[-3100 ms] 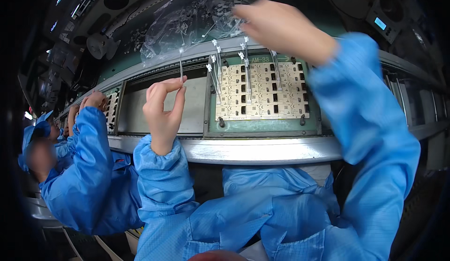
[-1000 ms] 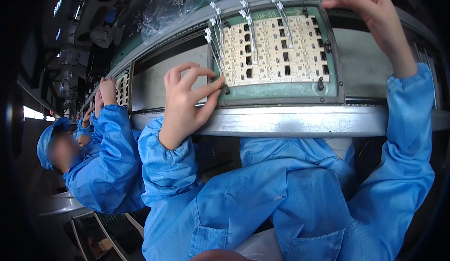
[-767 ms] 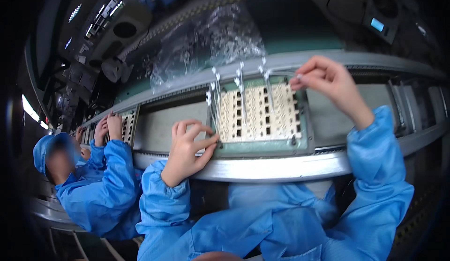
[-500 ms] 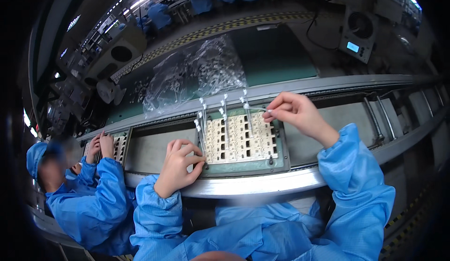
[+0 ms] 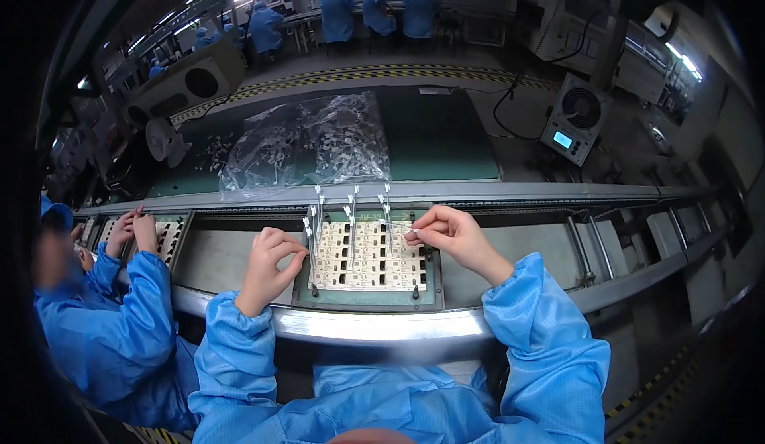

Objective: Assembling electronic components on a production line.

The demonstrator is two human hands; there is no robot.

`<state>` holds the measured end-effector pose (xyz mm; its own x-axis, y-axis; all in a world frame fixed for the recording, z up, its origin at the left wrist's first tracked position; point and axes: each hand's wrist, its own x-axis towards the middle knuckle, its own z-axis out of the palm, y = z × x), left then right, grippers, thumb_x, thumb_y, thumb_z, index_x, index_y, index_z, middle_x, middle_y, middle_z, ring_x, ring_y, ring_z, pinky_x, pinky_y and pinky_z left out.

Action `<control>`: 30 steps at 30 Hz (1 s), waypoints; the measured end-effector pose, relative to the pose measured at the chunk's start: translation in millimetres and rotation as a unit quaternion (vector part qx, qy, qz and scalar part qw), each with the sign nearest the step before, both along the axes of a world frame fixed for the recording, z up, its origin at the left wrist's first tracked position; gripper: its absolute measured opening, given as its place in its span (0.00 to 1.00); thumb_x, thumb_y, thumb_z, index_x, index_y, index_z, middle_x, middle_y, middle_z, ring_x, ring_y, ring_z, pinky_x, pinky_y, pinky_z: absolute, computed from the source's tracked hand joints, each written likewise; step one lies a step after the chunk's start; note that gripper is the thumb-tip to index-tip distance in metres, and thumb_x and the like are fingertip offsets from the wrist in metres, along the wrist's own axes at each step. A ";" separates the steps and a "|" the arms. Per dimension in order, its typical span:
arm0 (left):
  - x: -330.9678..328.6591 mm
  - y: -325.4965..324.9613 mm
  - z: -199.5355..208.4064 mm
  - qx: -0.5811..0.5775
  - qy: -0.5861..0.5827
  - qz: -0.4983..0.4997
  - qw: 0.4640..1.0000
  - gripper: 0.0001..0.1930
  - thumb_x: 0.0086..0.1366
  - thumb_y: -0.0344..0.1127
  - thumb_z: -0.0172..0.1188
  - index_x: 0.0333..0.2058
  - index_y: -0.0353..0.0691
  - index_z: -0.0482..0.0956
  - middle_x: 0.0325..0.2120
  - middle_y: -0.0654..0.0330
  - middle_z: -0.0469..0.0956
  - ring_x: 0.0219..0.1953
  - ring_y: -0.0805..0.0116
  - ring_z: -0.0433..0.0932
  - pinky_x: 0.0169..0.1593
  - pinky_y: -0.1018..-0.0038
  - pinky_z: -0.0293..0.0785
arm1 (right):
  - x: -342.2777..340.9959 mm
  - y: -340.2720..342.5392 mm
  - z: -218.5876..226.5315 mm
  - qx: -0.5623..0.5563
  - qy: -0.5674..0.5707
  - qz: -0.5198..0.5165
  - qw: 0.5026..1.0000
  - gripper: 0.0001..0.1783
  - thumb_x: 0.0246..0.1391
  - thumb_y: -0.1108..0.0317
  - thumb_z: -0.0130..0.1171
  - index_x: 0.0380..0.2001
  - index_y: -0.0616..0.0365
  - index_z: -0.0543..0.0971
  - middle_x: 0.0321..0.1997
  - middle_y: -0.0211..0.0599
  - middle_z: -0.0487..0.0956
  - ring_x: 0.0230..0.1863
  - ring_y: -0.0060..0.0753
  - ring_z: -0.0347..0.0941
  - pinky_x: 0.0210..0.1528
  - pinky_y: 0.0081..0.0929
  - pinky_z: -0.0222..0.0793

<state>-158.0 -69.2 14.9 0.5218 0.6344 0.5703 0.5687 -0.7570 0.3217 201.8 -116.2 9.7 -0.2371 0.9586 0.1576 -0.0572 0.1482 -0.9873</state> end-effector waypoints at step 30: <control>128.4 -59.0 145.0 0.270 -0.133 -0.196 0.933 0.15 0.30 0.40 0.56 0.22 0.44 0.79 0.27 0.71 0.77 0.29 0.70 0.76 0.33 0.67 0.71 | 3.0 -10.1 5.0 -0.038 -0.033 0.001 0.999 0.06 0.63 0.76 0.56 0.43 0.65 0.75 0.46 0.46 0.84 0.50 0.29 0.80 0.54 0.26 0.73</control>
